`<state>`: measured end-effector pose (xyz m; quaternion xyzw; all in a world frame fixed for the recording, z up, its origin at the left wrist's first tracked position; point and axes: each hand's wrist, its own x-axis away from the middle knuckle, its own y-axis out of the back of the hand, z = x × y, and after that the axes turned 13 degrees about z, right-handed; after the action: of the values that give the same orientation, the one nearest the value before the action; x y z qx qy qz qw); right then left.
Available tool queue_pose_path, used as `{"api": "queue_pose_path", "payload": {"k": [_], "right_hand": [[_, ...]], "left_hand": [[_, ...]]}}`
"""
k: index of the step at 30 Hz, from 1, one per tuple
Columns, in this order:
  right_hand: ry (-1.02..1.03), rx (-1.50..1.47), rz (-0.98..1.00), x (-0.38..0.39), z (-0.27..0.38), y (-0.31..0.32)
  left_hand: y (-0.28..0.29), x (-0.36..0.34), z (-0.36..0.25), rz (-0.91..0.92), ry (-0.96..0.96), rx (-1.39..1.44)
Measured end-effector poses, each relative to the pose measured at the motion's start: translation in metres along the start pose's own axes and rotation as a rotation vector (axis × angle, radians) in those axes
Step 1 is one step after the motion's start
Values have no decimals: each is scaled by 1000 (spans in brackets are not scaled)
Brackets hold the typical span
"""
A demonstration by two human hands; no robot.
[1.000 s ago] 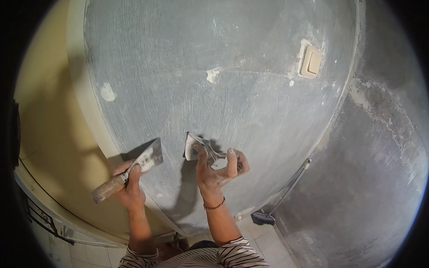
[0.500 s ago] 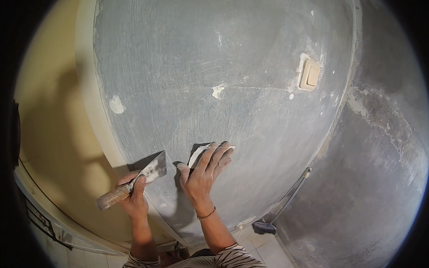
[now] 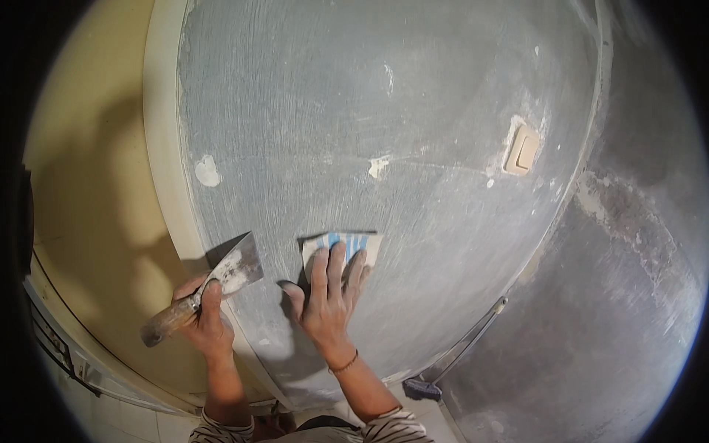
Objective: Sand and smooth a patched wall surface using a putty knife and sandpaper block.
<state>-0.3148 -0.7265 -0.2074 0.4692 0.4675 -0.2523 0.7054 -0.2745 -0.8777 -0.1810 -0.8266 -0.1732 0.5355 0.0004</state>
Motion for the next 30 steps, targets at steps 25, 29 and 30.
{"api": "queue_pose_path", "payload": {"k": [25, 29, 30], "right_hand": [[-301, -156, -217, -37, 39, 23], [-311, -87, -138, -45, 38, 18], [-292, -95, -124, -43, 31, 18]], "left_hand": [[11, 17, -10, -11, 77, 18], [9, 14, -15, 29, 19, 11], [11, 13, -16, 7, 23, 1]]}}
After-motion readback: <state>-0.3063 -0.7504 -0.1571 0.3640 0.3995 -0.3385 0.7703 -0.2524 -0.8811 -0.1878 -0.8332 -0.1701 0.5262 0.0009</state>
